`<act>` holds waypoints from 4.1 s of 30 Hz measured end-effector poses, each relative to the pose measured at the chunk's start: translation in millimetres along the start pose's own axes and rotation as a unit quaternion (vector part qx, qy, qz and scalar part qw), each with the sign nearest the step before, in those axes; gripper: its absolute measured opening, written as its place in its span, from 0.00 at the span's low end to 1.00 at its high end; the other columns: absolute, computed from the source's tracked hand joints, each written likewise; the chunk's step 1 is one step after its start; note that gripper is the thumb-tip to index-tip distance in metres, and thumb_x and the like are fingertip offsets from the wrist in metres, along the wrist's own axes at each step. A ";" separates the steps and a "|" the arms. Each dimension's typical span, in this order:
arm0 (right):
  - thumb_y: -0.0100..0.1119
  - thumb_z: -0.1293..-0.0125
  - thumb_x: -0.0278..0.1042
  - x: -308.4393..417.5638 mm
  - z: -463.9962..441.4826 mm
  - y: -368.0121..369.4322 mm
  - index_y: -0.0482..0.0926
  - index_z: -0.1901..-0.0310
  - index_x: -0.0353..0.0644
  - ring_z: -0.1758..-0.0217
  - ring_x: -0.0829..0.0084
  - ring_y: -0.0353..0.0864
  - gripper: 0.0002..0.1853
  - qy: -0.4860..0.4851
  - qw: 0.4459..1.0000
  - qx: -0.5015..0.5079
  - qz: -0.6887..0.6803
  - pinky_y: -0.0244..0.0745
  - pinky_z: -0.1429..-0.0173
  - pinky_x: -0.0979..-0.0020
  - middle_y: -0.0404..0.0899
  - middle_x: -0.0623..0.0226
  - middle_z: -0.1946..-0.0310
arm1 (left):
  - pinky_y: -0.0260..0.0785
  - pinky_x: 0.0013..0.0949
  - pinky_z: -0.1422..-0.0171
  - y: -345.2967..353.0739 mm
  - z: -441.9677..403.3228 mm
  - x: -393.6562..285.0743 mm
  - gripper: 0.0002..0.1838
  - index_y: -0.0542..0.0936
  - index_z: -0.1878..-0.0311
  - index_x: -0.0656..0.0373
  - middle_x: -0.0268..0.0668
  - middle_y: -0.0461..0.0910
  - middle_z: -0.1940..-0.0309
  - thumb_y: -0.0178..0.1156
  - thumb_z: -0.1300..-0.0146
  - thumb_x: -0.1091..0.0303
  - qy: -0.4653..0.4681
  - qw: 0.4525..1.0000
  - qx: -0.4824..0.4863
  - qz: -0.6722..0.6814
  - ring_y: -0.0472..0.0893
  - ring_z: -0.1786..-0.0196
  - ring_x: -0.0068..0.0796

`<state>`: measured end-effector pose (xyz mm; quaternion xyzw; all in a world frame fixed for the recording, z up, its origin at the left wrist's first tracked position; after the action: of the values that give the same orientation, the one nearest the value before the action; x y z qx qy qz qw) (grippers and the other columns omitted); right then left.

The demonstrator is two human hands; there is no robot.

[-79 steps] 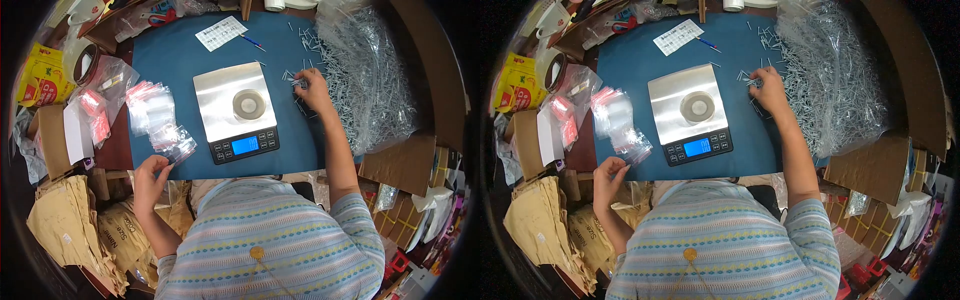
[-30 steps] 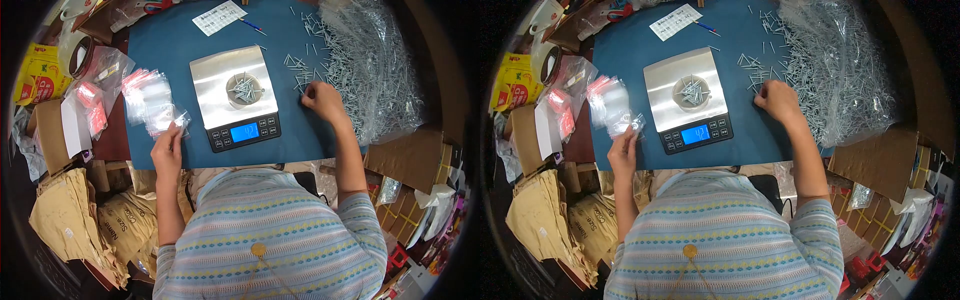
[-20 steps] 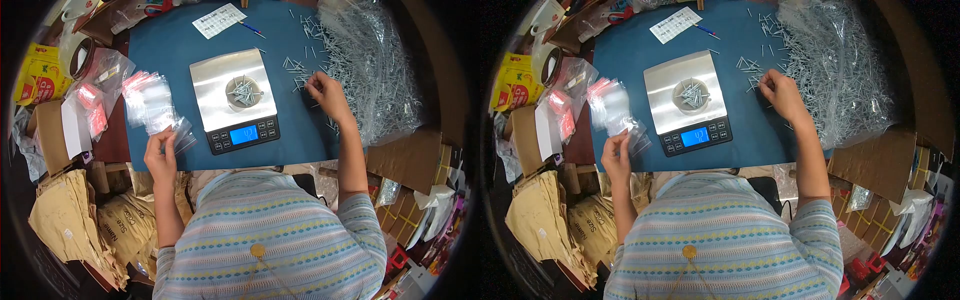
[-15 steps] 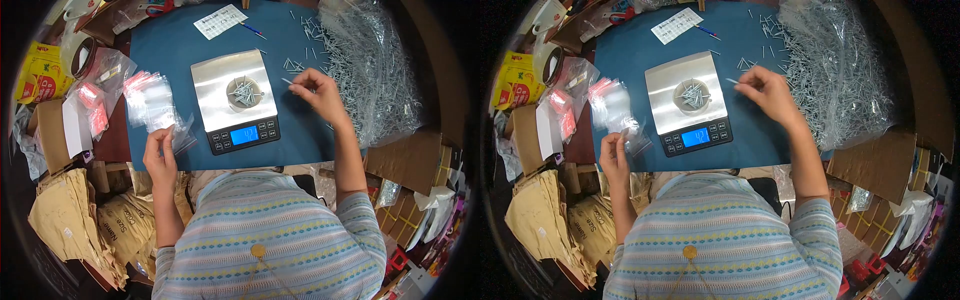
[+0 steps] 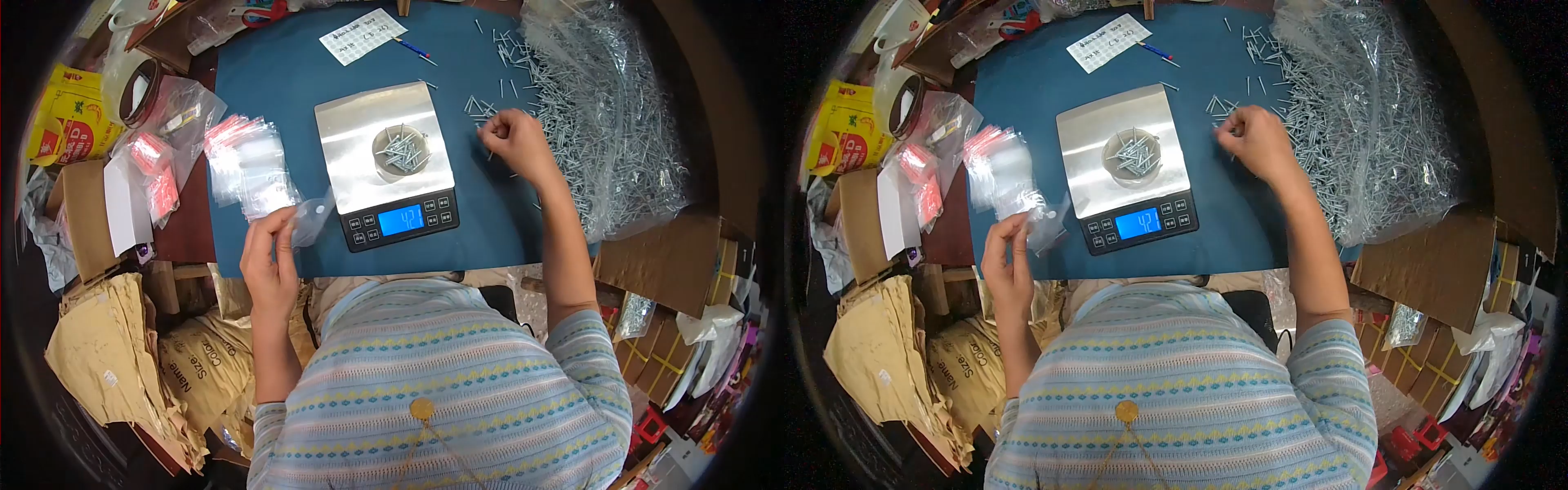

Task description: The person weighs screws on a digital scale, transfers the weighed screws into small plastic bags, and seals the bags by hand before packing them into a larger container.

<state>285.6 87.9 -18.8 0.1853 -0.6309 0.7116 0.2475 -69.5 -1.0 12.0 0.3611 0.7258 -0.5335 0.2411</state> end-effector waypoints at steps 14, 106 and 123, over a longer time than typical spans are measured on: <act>0.57 0.33 0.35 120.1 45.2 22.3 0.77 0.65 0.38 0.66 0.71 0.74 0.09 -0.315 0.844 0.260 -0.348 0.68 0.59 0.71 0.75 0.67 0.69 | 0.66 0.32 0.57 36.9 -27.1 -61.5 0.09 0.78 0.71 0.59 0.31 0.73 0.81 0.71 0.51 0.76 0.087 0.978 0.041 0.184 0.71 0.74 0.23; 0.53 0.36 0.58 -46.2 -130.6 -4.4 0.67 0.36 0.47 0.34 0.50 0.65 0.31 0.003 0.952 -0.178 0.249 0.60 0.37 0.43 0.67 0.53 0.38 | 0.71 0.29 0.66 -101.3 19.7 33.7 0.05 0.79 0.71 0.66 0.38 0.82 0.77 0.67 0.48 0.79 -0.261 0.932 0.245 -0.049 0.82 0.71 0.26; 0.56 0.39 0.44 -53.8 -94.3 -26.6 0.74 0.50 0.42 0.47 0.52 0.77 0.19 -0.021 0.935 -0.037 0.351 0.71 0.44 0.50 0.76 0.54 0.52 | 0.74 0.31 0.56 -62.0 14.8 48.9 0.08 0.79 0.59 0.67 0.43 0.83 0.67 0.62 0.43 0.79 -0.213 0.960 0.167 -0.063 0.83 0.62 0.31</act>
<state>349.3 177.0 -41.1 -0.0425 -0.6867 0.7252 -0.0249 -148.9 -12.5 8.6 0.2276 0.5791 -0.7261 0.2925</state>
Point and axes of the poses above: each hand's wrist, its own z-axis away from the middle knuckle, its own y-axis out of the palm, x = y × z, the point moved 2 cm from there along -z, towards the middle knuckle
